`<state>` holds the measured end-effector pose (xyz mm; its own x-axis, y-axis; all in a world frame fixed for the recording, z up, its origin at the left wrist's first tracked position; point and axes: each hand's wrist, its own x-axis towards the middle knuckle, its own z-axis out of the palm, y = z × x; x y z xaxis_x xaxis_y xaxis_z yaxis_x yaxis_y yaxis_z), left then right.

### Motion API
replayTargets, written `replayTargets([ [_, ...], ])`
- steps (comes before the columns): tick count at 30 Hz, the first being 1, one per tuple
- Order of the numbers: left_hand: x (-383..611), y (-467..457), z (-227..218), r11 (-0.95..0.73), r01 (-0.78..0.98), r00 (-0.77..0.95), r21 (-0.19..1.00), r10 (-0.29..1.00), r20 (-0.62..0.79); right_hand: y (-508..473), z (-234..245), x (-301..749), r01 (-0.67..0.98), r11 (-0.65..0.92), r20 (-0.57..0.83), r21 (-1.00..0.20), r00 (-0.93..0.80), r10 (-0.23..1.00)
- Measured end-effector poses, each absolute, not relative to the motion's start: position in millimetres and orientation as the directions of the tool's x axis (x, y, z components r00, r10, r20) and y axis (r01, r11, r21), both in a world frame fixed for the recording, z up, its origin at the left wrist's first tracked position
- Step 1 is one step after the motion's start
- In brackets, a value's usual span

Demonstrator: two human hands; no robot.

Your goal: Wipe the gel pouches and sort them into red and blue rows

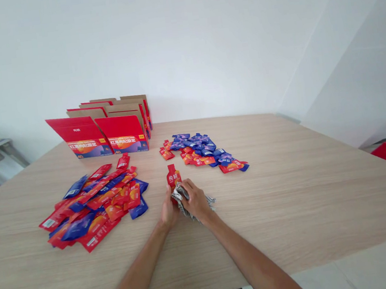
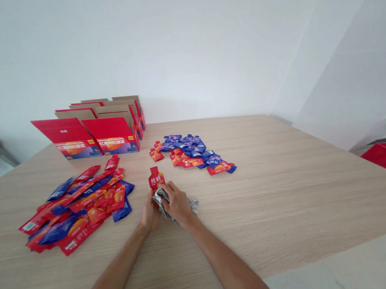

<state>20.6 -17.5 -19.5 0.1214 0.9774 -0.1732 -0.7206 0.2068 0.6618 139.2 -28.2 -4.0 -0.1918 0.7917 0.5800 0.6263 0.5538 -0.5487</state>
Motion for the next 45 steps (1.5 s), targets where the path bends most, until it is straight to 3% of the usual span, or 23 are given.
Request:
replayTargets([
  [4,23.9,-19.2,-25.1,0.199,-0.724,0.107,0.661,0.978,-0.177,-26.7,-2.2,140.8,0.644,0.559,0.604,-0.523,-0.183,0.776],
  [13,60.7,-45.5,-28.1,0.225,-0.694,0.3,0.684,0.954,-0.009,-17.9,19.7,170.4,0.645,0.485,0.693,-0.59,0.096,0.715],
  [16,58.4,-41.1,-23.8,0.184,-0.748,0.241,0.637,0.971,0.004,-19.5,17.9,166.9,0.66,0.484,0.661,-0.575,0.026,0.75],
  [19,42.8,-31.1,-15.8,0.206,-0.774,0.19,0.599,0.978,-0.091,-24.0,13.2,155.9,0.668,0.496,0.579,-0.555,-0.118,0.807],
  [25,17.8,-23.1,-7.2,0.205,-0.769,0.151,0.605,0.979,-0.139,-29.8,6.6,138.9,0.67,0.547,0.496,-0.502,-0.294,0.817],
  [29,35.1,-31.6,-20.2,0.226,-0.76,0.158,0.61,0.974,-0.164,-24.4,8.8,147.4,0.692,0.491,0.536,-0.53,-0.176,0.826],
  [35,59.9,-43.6,-33.7,0.245,-0.737,0.26,0.63,0.963,-0.07,-15.8,18.2,168.6,0.677,0.431,0.615,-0.596,0.039,0.787],
  [45,18.2,-20.6,-12.8,0.23,-0.761,0.138,0.606,0.971,-0.196,-28.2,7.3,141.9,0.695,0.531,0.438,-0.485,-0.332,0.835],
])
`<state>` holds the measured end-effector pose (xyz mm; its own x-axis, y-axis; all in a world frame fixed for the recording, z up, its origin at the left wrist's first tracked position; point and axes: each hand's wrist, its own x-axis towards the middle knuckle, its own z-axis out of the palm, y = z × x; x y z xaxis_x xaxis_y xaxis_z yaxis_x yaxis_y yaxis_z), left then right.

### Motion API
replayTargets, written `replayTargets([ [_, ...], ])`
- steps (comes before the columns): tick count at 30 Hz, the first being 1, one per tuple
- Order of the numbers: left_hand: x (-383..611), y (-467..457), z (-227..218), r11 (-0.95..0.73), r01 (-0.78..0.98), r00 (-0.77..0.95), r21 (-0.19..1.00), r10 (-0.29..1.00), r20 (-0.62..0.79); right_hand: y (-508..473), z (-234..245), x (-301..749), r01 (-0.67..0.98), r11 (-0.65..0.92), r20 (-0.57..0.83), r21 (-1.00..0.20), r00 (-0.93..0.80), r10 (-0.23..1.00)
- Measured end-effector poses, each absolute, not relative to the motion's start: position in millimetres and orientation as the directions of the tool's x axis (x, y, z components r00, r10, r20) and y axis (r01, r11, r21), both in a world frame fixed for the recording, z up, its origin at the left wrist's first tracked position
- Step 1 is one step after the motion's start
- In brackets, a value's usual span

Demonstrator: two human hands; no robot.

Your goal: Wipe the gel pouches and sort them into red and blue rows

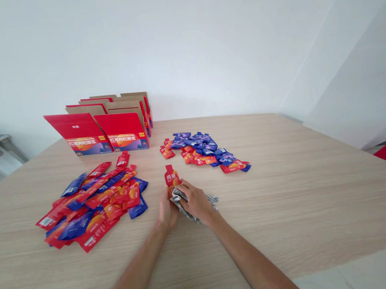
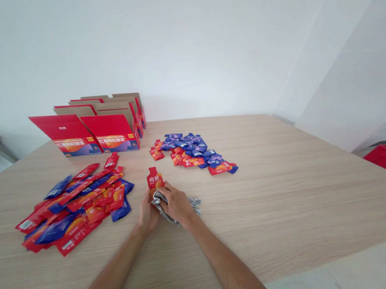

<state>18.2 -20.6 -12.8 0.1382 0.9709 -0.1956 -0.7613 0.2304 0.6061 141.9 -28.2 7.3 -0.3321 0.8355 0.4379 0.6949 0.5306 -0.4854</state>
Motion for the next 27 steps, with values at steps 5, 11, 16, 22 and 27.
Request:
replayTargets([
  [5,9.3,-15.0,-12.2,0.182,-0.76,0.119,0.625,0.983,-0.141,-30.1,3.9,137.2,0.688,0.561,0.429,-0.46,-0.381,0.819],
  [11,8.8,-13.3,-13.5,0.167,-0.771,0.072,0.614,0.982,-0.177,-30.4,10.1,137.6,0.567,0.557,0.542,-0.607,-0.218,0.812],
  [16,6.6,-13.7,-11.4,0.18,-0.795,0.114,0.579,0.982,-0.148,-29.9,19.3,138.6,0.39,0.534,0.586,-0.75,0.018,0.81],
  [22,6.3,-13.6,-7.6,0.189,-0.837,0.083,0.514,0.972,-0.221,-29.2,23.8,144.3,0.334,0.496,0.564,-0.802,0.148,0.812],
  [27,5.7,-12.9,-2.3,0.214,-0.795,0.136,0.568,0.975,-0.177,-30.2,23.3,149.2,0.475,0.582,0.653,-0.66,-0.021,0.757],
])
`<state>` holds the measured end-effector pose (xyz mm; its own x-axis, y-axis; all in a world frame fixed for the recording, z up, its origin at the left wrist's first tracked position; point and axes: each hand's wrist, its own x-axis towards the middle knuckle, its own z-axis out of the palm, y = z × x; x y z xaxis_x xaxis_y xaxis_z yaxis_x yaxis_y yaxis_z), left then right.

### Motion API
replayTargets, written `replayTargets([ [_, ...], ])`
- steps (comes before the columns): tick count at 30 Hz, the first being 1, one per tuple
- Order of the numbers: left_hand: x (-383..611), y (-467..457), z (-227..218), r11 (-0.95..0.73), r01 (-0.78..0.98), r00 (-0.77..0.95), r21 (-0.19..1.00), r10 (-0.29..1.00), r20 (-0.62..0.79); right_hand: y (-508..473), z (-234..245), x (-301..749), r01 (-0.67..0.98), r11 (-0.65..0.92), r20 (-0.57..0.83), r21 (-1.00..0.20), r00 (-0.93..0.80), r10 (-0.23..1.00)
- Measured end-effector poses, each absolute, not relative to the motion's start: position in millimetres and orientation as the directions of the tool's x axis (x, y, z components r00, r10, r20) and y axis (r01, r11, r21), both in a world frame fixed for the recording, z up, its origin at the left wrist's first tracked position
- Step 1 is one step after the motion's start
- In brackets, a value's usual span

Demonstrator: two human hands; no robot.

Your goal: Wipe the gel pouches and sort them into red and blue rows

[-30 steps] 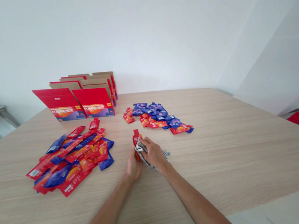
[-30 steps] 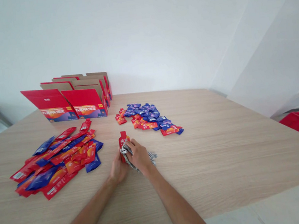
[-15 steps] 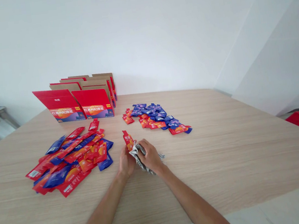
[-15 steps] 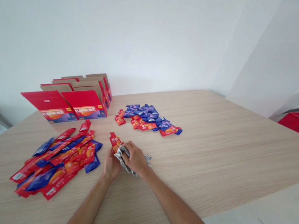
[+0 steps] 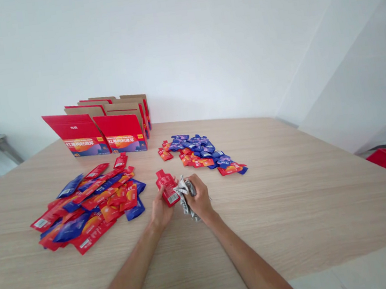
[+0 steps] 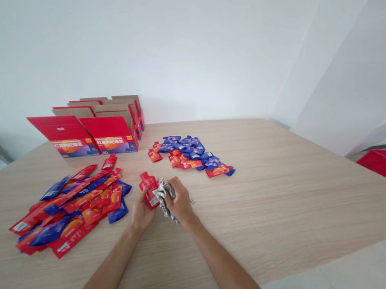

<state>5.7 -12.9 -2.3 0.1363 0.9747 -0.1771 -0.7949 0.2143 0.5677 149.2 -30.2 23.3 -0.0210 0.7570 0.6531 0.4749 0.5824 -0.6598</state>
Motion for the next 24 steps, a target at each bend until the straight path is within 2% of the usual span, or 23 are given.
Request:
replayTargets([
  [3,8.1,-15.1,-3.8,0.206,-0.764,0.166,0.612,0.979,-0.122,-30.9,16.6,146.4,0.571,0.613,0.615,-0.546,-0.223,0.756],
  [6,15.7,-21.1,-9.7,0.211,-0.746,0.163,0.632,0.978,-0.133,-30.5,9.1,142.9,0.647,0.582,0.539,-0.492,-0.298,0.788],
  [9,27.8,-30.1,-16.9,0.235,-0.722,0.178,0.651,0.972,-0.155,-27.5,7.1,146.4,0.679,0.528,0.546,-0.51,-0.218,0.809],
  [13,43.5,-41.4,-22.9,0.311,-0.697,0.316,0.646,0.942,-0.112,-22.4,13.3,158.2,0.678,0.455,0.595,-0.577,-0.032,0.803],
  [16,46.6,-42.8,-23.5,0.313,-0.706,0.319,0.636,0.941,-0.108,-21.4,16.4,161.2,0.686,0.429,0.584,-0.588,-0.006,0.811],
  [20,32.9,-31.2,-18.8,0.288,-0.738,0.231,0.61,0.957,-0.173,-24.2,12.4,152.3,0.717,0.441,0.495,-0.54,-0.154,0.856],
  [24,14.3,-17.3,-10.4,0.221,-0.75,0.159,0.624,0.975,-0.154,-28.3,6.6,141.0,0.723,0.495,0.39,-0.481,-0.33,0.86],
])
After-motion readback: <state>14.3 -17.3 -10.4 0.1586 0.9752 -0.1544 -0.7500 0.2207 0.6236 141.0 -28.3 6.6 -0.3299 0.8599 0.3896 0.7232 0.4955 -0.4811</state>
